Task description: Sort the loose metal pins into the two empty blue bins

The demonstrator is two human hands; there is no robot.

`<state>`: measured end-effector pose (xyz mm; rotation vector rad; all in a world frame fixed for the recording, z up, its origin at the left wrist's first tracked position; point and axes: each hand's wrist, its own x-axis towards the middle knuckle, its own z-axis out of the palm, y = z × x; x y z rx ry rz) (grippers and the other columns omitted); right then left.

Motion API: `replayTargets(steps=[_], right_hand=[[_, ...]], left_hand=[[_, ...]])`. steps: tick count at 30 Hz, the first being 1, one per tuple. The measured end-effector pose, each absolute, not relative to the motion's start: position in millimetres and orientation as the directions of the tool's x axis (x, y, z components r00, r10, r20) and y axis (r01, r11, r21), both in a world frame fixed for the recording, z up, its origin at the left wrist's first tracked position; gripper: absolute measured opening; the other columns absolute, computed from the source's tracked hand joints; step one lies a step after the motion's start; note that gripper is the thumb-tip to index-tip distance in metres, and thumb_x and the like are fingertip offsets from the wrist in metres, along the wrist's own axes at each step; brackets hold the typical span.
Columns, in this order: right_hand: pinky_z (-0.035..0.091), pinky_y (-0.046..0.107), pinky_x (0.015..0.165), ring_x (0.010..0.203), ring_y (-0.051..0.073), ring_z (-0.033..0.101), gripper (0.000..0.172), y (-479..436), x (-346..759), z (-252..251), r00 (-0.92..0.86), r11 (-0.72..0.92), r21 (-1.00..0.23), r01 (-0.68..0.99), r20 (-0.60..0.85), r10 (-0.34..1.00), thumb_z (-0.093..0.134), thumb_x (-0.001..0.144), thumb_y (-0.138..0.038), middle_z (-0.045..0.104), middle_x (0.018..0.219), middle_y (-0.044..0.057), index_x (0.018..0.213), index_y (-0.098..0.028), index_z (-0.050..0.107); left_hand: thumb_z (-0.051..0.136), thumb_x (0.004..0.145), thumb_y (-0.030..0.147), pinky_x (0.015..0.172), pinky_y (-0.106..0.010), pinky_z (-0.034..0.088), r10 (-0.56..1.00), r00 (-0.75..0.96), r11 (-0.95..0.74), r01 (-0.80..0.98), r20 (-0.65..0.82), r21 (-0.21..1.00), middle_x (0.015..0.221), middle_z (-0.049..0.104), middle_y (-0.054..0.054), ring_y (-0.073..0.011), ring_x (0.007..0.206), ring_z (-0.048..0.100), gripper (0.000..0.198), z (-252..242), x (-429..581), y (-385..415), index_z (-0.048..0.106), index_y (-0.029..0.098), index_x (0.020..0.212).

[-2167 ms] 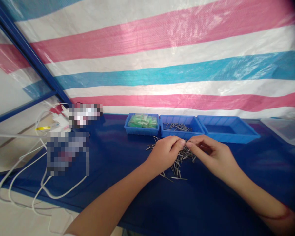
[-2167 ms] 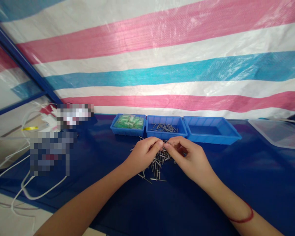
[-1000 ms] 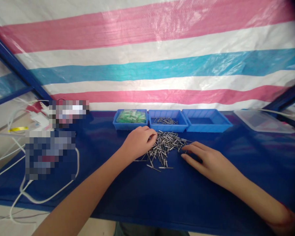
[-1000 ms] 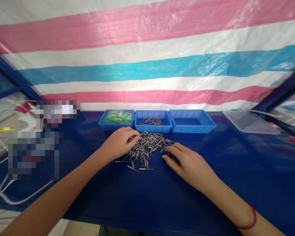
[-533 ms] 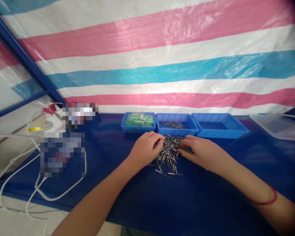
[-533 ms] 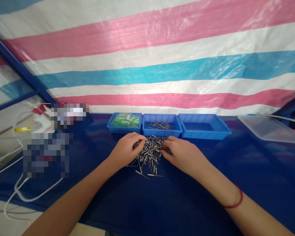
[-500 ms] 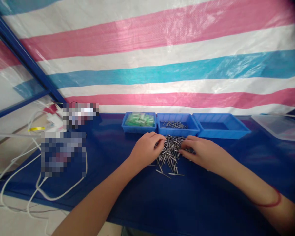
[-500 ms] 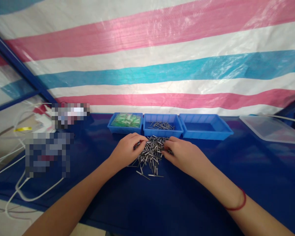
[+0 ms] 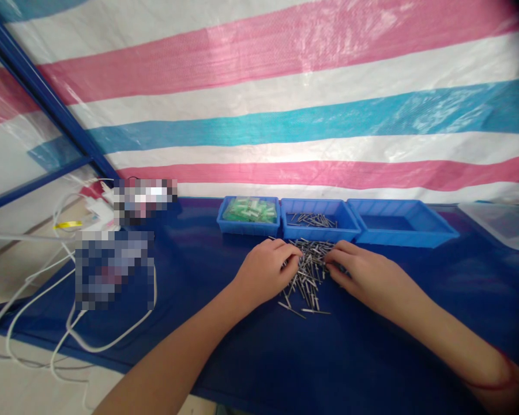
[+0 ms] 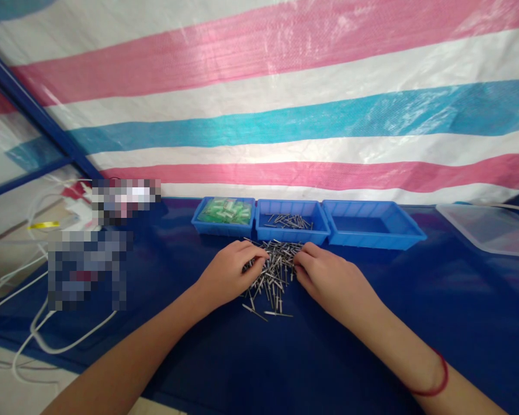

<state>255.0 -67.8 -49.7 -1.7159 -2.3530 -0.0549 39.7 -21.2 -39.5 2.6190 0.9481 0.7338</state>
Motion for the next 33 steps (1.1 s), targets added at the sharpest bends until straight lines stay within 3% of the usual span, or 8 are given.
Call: replayTargets(steps=[7, 17, 21, 24, 28, 33], right_hand=[[0.044, 0.031, 0.06, 0.074, 0.019, 0.062, 0.023, -69.8, 251.2, -51.4, -0.278, 0.294, -0.033, 0.955, 0.241, 0.93, 0.044, 0.092, -0.028, 0.06, 0.092, 0.007, 0.087, -0.019, 0.064], [0.044, 0.036, 0.075, 0.079, 0.022, 0.056, 0.02, -66.3, 255.4, -64.4, -0.345, 0.374, -0.037, 0.927, 0.312, 0.885, 0.04, 0.093, -0.018, 0.058, 0.088, 0.01, 0.086, -0.016, 0.059], [0.042, 0.039, 0.074, 0.079, 0.024, 0.054, 0.021, -70.3, 251.2, -54.0, -0.345, 0.388, -0.025, 0.921, 0.405, 0.847, 0.04, 0.094, -0.02, 0.062, 0.092, 0.012, 0.09, -0.016, 0.06], [0.043, 0.039, 0.075, 0.082, 0.024, 0.057, 0.02, -76.0, 244.6, -43.5, -0.328, 0.428, -0.132, 0.894, 0.456, 0.827, 0.041, 0.095, -0.021, 0.065, 0.092, 0.011, 0.094, -0.018, 0.06], [0.047, 0.035, 0.083, 0.092, 0.021, 0.062, 0.016, -83.0, 237.3, -38.7, -0.283, 0.509, -0.366, 0.779, 0.52, 0.806, 0.045, 0.094, -0.024, 0.067, 0.097, 0.007, 0.096, -0.021, 0.061], [0.054, 0.031, 0.072, 0.082, 0.019, 0.066, 0.019, -86.4, 230.0, -47.3, -0.004, 0.327, -0.729, 0.602, 0.407, 0.914, 0.058, 0.087, -0.035, 0.069, 0.097, 0.006, 0.1, -0.022, 0.062]], left_hand=[[0.045, 0.093, 0.023, 0.083, -0.031, 0.045, 0.657, 0.66, -0.751, 0.526, 0.365, 0.4, 0.095, 0.07, -0.005, -0.0177, 0.084, 0.061, 0.023, -37.8, 38.9, -23.8, 0.066, 0.018, 0.097], [0.045, 0.094, 0.024, 0.082, -0.031, 0.045, 0.651, 0.672, -0.753, 0.514, 0.353, 0.412, 0.096, 0.069, -0.006, -0.0177, 0.085, 0.061, 0.023, -36.9, 38.2, -26.2, 0.066, 0.016, 0.098], [0.045, 0.095, 0.032, 0.089, -0.032, 0.045, 0.659, 0.661, -0.742, 0.497, 0.359, 0.45, 0.106, 0.066, -0.008, -0.0194, 0.095, 0.06, 0.03, -34.5, 39.8, -31.5, 0.063, 0.016, 0.113], [0.046, 0.095, 0.037, 0.092, -0.031, 0.045, 0.651, 0.669, -0.743, 0.461, 0.36, 0.486, 0.111, 0.065, -0.009, -0.0199, 0.1, 0.059, 0.036, -34.3, 42.9, -35.3, 0.059, 0.015, 0.121], [0.045, 0.096, 0.031, 0.088, -0.029, 0.045, 0.645, 0.686, -0.729, 0.42, 0.338, 0.54, 0.104, 0.068, -0.007, -0.0184, 0.096, 0.061, 0.028, -34.9, 46.1, -37.3, 0.064, 0.017, 0.109], [0.05, 0.093, 0.03, 0.077, -0.025, 0.046, 0.711, 0.63, -0.643, 0.405, 0.311, 0.65, 0.088, 0.068, -0.004, -0.0155, 0.083, 0.061, 0.02, -33.9, 48.9, -39.3, 0.065, 0.018, 0.092]])
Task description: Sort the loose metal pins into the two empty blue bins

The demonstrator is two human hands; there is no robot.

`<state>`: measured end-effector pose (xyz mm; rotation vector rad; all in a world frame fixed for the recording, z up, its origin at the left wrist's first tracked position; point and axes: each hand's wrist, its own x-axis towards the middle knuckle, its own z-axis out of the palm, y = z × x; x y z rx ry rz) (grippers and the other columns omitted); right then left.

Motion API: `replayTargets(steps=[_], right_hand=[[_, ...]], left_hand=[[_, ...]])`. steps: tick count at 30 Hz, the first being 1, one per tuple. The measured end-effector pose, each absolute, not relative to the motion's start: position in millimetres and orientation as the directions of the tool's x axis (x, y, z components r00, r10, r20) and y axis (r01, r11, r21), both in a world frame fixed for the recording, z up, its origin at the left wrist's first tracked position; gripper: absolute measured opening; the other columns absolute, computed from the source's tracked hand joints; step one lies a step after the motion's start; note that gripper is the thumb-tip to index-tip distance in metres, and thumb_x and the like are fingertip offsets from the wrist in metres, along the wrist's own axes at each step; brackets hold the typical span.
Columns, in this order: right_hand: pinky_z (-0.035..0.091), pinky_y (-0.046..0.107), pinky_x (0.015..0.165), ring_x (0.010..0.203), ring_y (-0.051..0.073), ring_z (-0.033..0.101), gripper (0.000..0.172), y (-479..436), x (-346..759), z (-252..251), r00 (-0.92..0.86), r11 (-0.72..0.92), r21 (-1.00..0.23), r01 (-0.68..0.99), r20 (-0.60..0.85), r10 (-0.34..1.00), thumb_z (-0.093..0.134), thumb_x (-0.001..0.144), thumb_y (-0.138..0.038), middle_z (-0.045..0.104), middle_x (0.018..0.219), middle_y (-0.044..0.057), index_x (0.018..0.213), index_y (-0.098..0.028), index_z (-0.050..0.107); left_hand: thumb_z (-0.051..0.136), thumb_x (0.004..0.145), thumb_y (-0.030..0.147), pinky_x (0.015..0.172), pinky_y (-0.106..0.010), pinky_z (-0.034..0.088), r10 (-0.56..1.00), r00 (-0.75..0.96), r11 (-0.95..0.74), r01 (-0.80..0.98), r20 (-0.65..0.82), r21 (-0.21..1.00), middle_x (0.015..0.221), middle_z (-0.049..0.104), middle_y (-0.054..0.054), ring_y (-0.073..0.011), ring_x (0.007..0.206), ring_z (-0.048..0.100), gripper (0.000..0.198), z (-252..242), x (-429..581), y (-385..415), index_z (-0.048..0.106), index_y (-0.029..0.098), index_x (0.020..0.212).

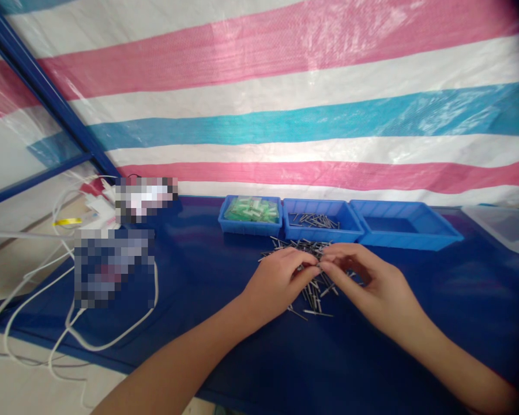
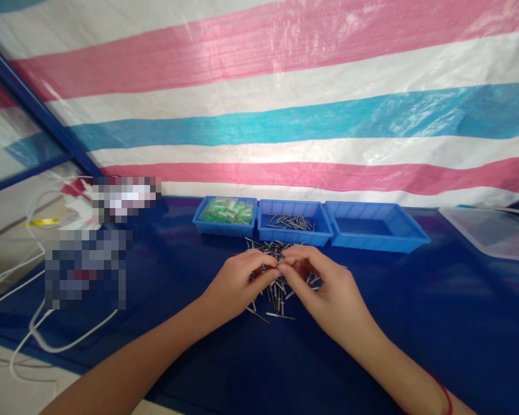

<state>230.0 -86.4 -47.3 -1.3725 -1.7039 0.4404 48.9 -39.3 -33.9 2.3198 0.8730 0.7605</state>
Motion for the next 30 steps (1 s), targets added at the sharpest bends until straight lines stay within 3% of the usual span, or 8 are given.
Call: replayTargets(steps=[4, 11, 17, 22, 25, 30], right_hand=[[0.054, 0.03, 0.069, 0.079, 0.019, 0.065, 0.018, -86.3, 225.9, -52.4, 0.045, 0.282, -0.836, 0.471, 0.342, 0.939, 0.062, 0.085, -0.037, 0.068, 0.089, 0.005, 0.09, -0.02, 0.064], [0.053, 0.032, 0.07, 0.08, 0.019, 0.064, 0.016, -87.4, 225.2, -48.1, -0.024, 0.357, -0.755, 0.55, 0.413, 0.911, 0.057, 0.087, -0.034, 0.068, 0.09, 0.006, 0.092, -0.022, 0.066], [0.053, 0.033, 0.071, 0.085, 0.021, 0.064, 0.015, -86.3, 229.2, -45.6, -0.063, 0.389, -0.752, 0.532, 0.423, 0.904, 0.056, 0.088, -0.032, 0.067, 0.092, 0.007, 0.094, -0.023, 0.067], [0.05, 0.031, 0.071, 0.082, 0.02, 0.062, 0.019, -80.9, 228.7, -45.1, -0.087, 0.326, -0.787, 0.524, 0.331, 0.94, 0.053, 0.09, -0.036, 0.067, 0.089, 0.005, 0.089, -0.022, 0.066], [0.047, 0.028, 0.064, 0.073, 0.017, 0.058, 0.025, -76.7, 226.2, -43.1, -0.012, 0.238, -0.851, 0.469, 0.264, 0.965, 0.053, 0.089, -0.041, 0.065, 0.08, 0.004, 0.082, -0.021, 0.065], [0.03, 0.021, 0.041, 0.048, 0.008, 0.04, 0.032, -67.0, 227.1, -38.6, 0.153, -0.023, -0.985, 0.171, 0.003, 0.988, 0.06, 0.083, -0.049, 0.045, 0.056, -0.003, 0.076, -0.018, 0.063]], left_hand=[[0.051, 0.093, 0.034, 0.072, -0.023, 0.044, 0.748, 0.592, -0.594, 0.394, 0.3, 0.701, 0.084, 0.066, -0.002, -0.0137, 0.077, 0.059, 0.021, -35.0, 51.6, -42.4, 0.063, 0.017, 0.085], [0.05, 0.093, 0.036, 0.068, -0.023, 0.042, 0.745, 0.606, -0.578, 0.377, 0.279, 0.724, 0.08, 0.063, -0.001, -0.0128, 0.074, 0.057, 0.024, -38.5, 52.9, -41.9, 0.062, 0.017, 0.084], [0.061, 0.085, 0.035, 0.065, -0.022, 0.043, 0.777, 0.561, -0.539, 0.361, 0.285, 0.761, 0.077, 0.062, 0.001, -0.0112, 0.067, 0.055, 0.017, -34.6, 47.2, -37.2, 0.063, 0.018, 0.083], [0.058, 0.086, 0.04, 0.065, -0.022, 0.045, 0.813, 0.508, -0.495, 0.349, 0.283, 0.796, 0.078, 0.063, 0.0, -0.011, 0.066, 0.055, 0.023, -28.2, 43.9, -36.3, 0.063, 0.017, 0.084], [0.055, 0.088, 0.04, 0.064, -0.023, 0.045, 0.839, 0.475, -0.468, 0.379, 0.266, 0.799, 0.08, 0.064, -0.001, -0.0117, 0.068, 0.056, 0.026, -25.6, 41.9, -35.1, 0.064, 0.018, 0.096], [0.05, 0.09, 0.041, 0.064, -0.023, 0.045, 0.872, 0.408, -0.442, 0.419, 0.27, 0.793, 0.082, 0.064, 0.0, -0.0111, 0.067, 0.056, 0.03, -26.0, 34.8, -26.8, 0.062, 0.018, 0.107]])
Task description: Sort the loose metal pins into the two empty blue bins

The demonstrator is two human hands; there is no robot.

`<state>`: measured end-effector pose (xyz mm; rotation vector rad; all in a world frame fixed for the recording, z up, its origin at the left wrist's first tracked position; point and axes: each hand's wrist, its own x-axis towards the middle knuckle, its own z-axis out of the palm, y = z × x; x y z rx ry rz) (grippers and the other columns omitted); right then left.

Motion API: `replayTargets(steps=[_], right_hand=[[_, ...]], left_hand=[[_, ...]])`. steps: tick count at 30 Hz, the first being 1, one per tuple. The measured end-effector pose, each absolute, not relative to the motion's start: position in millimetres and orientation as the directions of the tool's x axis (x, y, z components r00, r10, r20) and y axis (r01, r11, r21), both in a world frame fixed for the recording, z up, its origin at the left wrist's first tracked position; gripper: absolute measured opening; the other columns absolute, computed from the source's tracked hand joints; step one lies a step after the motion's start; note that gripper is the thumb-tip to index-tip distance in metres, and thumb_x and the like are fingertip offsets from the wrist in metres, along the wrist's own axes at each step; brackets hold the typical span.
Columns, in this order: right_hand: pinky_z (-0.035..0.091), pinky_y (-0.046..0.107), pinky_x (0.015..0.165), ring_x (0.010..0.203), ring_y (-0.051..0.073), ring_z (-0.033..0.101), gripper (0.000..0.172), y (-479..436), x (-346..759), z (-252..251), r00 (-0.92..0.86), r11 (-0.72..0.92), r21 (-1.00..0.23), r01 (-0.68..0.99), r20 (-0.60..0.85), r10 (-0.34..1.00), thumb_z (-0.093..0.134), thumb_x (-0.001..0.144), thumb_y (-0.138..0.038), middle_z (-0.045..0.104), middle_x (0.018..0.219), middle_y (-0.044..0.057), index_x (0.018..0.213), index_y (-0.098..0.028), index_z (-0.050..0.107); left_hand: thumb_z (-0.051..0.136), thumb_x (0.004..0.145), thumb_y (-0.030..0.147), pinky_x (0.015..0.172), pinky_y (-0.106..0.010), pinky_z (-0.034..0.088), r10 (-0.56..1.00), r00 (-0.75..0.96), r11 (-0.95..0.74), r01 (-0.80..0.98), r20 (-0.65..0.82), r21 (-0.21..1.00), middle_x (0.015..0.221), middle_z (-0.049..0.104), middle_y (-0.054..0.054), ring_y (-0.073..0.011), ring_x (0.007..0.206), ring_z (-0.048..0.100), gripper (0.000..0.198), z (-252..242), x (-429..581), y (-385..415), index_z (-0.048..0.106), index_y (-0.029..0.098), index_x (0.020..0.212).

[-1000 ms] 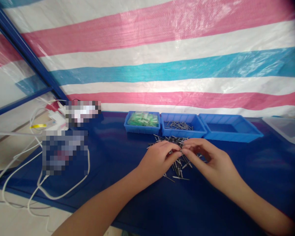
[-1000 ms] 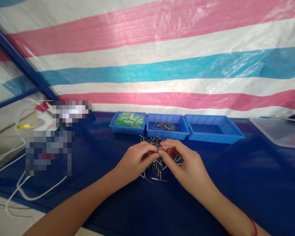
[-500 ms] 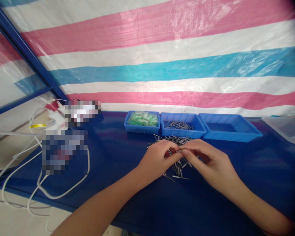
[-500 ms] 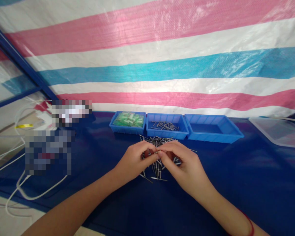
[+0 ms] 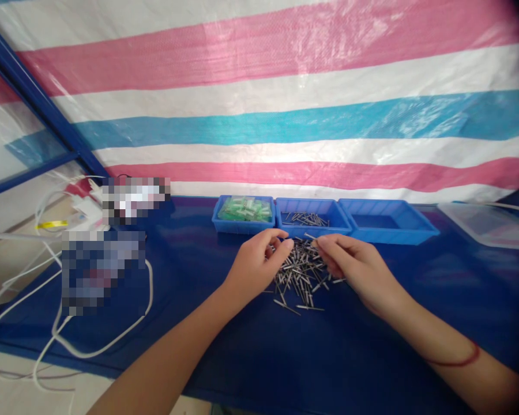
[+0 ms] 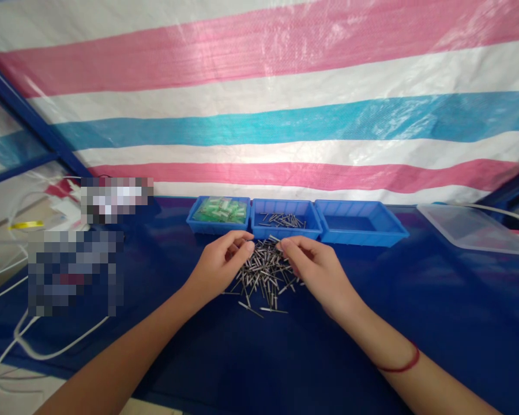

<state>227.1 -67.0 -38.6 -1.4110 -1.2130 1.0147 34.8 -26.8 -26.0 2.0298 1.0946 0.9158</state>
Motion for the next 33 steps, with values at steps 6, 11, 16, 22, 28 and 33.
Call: replayTargets(steps=[6, 11, 16, 22, 28, 33], right_hand=[[0.016, 0.02, 0.033, 0.037, 0.002, 0.03, 0.029, -39.8, 234.6, -22.9, 0.255, -0.098, -0.982, -0.163, -0.138, 0.957, 0.067, 0.077, -0.044, 0.044, 0.061, -0.005, 0.082, -0.015, 0.063], [0.016, 0.021, 0.034, 0.035, 0.002, 0.028, 0.031, -25.9, 236.5, -15.0, 0.242, -0.121, -0.962, -0.244, -0.181, 0.953, 0.061, 0.082, -0.044, 0.043, 0.061, -0.005, 0.094, -0.016, 0.065], [0.016, 0.022, 0.037, 0.037, 0.002, 0.03, 0.023, -37.5, 238.3, -23.9, 0.199, -0.098, -0.979, -0.178, -0.133, 0.971, 0.063, 0.08, -0.036, 0.043, 0.06, -0.005, 0.09, -0.015, 0.067], [0.021, 0.022, 0.039, 0.043, 0.005, 0.033, 0.022, -51.6, 258.9, -23.7, 0.201, -0.045, -0.996, 0.072, -0.029, 0.979, 0.063, 0.078, -0.037, 0.043, 0.056, -0.004, 0.083, -0.016, 0.068], [0.025, 0.023, 0.042, 0.048, 0.008, 0.036, 0.023, -51.7, 272.3, -28.1, 0.204, -0.059, -0.975, 0.214, -0.015, 0.979, 0.06, 0.078, -0.04, 0.045, 0.058, -0.003, 0.082, -0.018, 0.067], [0.025, 0.023, 0.044, 0.051, 0.009, 0.037, 0.027, -51.5, 271.2, -32.8, 0.163, -0.059, -0.968, 0.244, -0.019, 0.986, 0.059, 0.08, -0.042, 0.047, 0.059, -0.003, 0.084, -0.017, 0.068]], left_hand=[[0.051, 0.09, 0.037, 0.061, -0.022, 0.043, 0.869, 0.403, -0.463, 0.461, 0.286, 0.757, 0.078, 0.063, 0.001, -0.0099, 0.061, 0.053, 0.026, -32.7, 30.8, -17.2, 0.064, 0.018, 0.103], [0.047, 0.092, 0.029, 0.067, -0.024, 0.044, 0.812, 0.503, -0.556, 0.513, 0.296, 0.654, 0.083, 0.066, -0.002, -0.0129, 0.071, 0.058, 0.023, -34.7, 31.2, -16.3, 0.066, 0.018, 0.097], [0.051, 0.086, 0.017, 0.081, -0.028, 0.046, 0.684, 0.653, -0.716, 0.515, 0.326, 0.47, 0.092, 0.067, -0.005, -0.0172, 0.085, 0.06, 0.018, -35.3, 35.5, -16.5, 0.067, 0.016, 0.093], [0.048, 0.091, 0.023, 0.083, -0.031, 0.046, 0.584, 0.763, -0.808, 0.515, 0.276, 0.287, 0.098, 0.065, -0.006, -0.0173, 0.087, 0.059, 0.023, -31.6, 54.5, -15.3, 0.068, 0.019, 0.1], [0.047, 0.093, 0.025, 0.073, -0.031, 0.045, 0.489, 0.848, -0.87, 0.491, 0.205, 0.042, 0.095, 0.064, -0.005, -0.0197, 0.087, 0.059, 0.023, -30.7, 97.3, -11.7, 0.069, 0.022, 0.101], [0.05, 0.091, 0.017, 0.069, -0.034, 0.044, 0.442, 0.884, -0.873, 0.463, 0.152, -0.152, 0.1, 0.065, -0.008, -0.0241, 0.092, 0.06, 0.019, -32.0, 118.8, -6.1, 0.07, 0.018, 0.092]])
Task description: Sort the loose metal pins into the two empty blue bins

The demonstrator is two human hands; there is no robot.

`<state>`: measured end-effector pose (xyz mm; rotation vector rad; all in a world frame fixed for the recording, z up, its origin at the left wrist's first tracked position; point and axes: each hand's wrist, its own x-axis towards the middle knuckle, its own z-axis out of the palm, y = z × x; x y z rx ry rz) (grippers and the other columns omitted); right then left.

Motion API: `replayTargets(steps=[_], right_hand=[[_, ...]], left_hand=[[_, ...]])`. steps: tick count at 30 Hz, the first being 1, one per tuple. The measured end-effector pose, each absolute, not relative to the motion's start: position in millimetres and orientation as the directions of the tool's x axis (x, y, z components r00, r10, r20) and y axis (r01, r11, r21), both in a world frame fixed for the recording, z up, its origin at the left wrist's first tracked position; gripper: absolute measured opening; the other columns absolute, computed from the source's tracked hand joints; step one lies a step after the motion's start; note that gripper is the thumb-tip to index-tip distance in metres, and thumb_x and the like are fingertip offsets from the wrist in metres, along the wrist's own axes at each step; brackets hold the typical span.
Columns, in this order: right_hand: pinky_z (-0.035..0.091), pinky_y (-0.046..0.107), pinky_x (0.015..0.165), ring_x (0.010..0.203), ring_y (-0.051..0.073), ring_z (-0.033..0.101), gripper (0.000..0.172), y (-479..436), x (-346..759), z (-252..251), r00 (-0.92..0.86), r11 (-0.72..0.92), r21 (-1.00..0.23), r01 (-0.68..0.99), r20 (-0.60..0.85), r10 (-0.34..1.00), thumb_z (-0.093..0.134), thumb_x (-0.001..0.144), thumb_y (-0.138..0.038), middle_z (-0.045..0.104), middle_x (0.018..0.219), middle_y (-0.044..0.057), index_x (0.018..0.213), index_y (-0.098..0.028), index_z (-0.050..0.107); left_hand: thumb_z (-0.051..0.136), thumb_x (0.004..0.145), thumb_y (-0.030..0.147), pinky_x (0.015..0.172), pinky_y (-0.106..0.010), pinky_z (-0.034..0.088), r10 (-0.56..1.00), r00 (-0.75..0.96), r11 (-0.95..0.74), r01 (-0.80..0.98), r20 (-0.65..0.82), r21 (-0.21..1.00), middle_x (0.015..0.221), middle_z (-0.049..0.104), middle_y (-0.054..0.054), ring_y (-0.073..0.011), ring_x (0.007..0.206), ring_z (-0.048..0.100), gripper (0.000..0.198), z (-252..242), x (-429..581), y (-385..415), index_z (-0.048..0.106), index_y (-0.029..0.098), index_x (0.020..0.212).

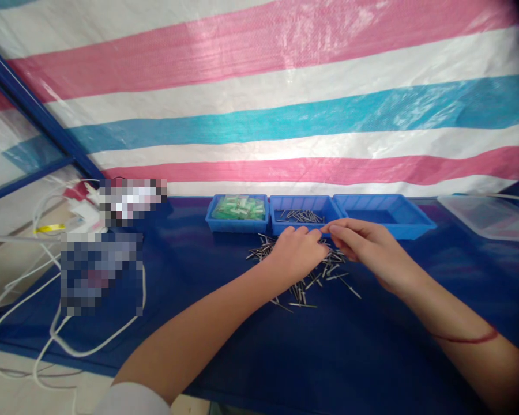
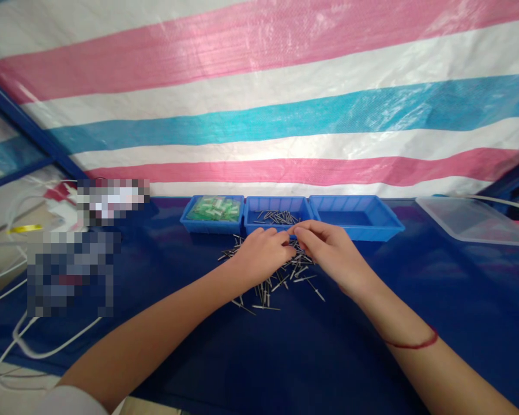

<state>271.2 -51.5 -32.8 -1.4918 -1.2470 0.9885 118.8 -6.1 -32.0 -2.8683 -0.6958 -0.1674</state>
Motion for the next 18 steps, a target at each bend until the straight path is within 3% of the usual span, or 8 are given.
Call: replayTargets(steps=[18], right_hand=[[0.024, 0.021, 0.044, 0.051, 0.008, 0.036, 0.028, -51.7, 270.2, -36.4, 0.159, -0.115, -0.976, 0.186, -0.086, 0.984, 0.06, 0.08, -0.042, 0.048, 0.06, -0.002, 0.087, -0.016, 0.068]], left_hand=[[0.047, 0.094, 0.016, 0.072, -0.036, 0.032, 0.385, 0.912, -0.892, 0.407, 0.141, -0.195, 0.097, 0.068, -0.007, -0.0212, 0.091, 0.058, 0.022, -33.2, 113.4, -7.5, 0.068, 0.016, 0.09]])
